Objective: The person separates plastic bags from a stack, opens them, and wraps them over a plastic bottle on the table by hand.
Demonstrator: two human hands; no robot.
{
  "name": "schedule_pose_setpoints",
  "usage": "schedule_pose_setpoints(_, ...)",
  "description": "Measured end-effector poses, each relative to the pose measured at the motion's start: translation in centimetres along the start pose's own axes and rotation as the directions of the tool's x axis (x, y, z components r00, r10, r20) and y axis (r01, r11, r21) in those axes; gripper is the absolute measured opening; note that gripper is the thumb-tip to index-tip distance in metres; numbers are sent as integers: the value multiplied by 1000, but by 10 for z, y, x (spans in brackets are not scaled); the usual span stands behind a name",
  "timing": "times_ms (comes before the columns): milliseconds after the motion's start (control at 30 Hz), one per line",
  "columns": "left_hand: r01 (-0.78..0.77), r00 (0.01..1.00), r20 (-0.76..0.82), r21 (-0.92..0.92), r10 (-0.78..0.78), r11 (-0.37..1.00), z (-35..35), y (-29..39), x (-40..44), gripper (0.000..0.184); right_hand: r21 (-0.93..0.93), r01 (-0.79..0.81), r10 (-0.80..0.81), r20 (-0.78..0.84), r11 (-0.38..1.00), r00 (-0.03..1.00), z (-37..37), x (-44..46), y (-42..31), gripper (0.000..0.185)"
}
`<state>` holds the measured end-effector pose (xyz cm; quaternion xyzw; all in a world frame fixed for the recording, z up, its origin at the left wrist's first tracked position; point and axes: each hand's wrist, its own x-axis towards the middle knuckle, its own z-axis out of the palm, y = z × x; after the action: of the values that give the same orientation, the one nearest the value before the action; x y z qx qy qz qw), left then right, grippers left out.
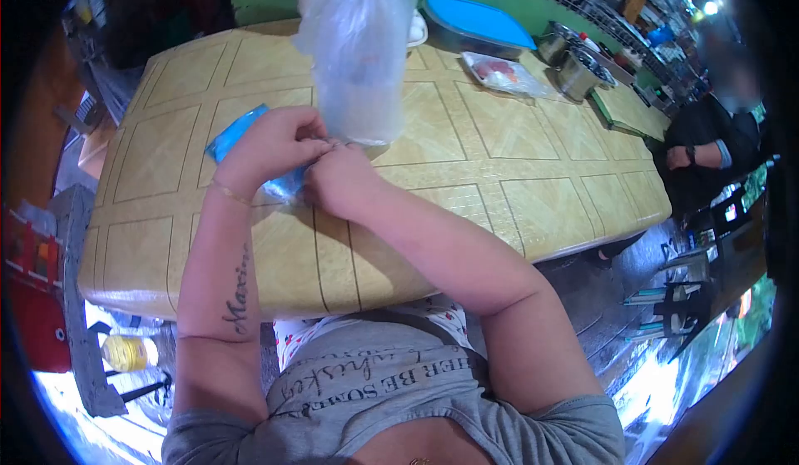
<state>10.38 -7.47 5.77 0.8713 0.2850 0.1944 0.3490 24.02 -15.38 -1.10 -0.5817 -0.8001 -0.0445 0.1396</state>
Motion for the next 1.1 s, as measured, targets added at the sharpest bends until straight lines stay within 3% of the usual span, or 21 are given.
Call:
schedule_pose_setpoints(33,11,1000,-29,-35,-12,999,1,-4,2,15,26,13,-14,22,1000,1000,-1,0,0,11)
schedule_pose_setpoints(67,24,998,-58,-69,-28,997,2,-7,2,16,65,84,-71,-172,994,982,2,-4,1,9)
schedule_pose_setpoints(167,25,988,-152,-55,-33,998,-2,-3,1,17,65,31,-20,-170,997,985,-9,-9,-3,11)
schedule_pose_setpoints(267,9,982,-187,-41,-16,999,-5,4,-2,17,155,17,27,-279,988,960,-7,-8,6,6)
schedule_pose_setpoints(367,28,989,-147,-65,-37,998,-9,3,-3,17,404,-71,162,-195,912,967,-18,-9,10,15)
schedule_pose_setpoints(433,35,995,-82,-167,-49,985,-9,5,-2,20,663,-185,275,-33,725,961,-32,-9,12,20)
schedule_pose_setpoints(500,53,999,6,-341,-54,938,-12,9,-7,23,875,-259,307,135,410,942,-40,-8,17,19)
schedule_pose_setpoints(600,101,986,154,-265,-61,959,-14,11,-11,36,968,-250,335,247,-34,909,-45,-8,25,17)
schedule_pose_setpoints(667,40,986,168,-142,-16,989,-7,-11,-8,38,974,-159,289,201,-161,936,-46,-8,34,15)
schedule_pose_setpoints(800,86,990,91,190,-105,978,-8,-11,-9,30,854,95,178,-3,-512,984,-75,-20,45,16)
schedule_pose_setpoints(867,57,997,37,336,-74,940,-8,-39,-3,27,799,202,193,-110,-566,975,-94,-28,50,15)
schedule_pose_setpoints(900,59,998,-30,247,-54,967,-7,-34,-3,27,767,256,205,-165,-588,965,-101,-31,54,15)
schedule_pose_setpoints(1000,79,976,-203,-1,-78,997,-12,3,-6,26,854,355,416,-186,-380,890,-99,-30,67,12)
schedule_pose_setpoints(1100,-286,920,-367,-389,138,876,-9,17,-8,30,946,317,526,-237,-67,817,-86,-24,65,9)
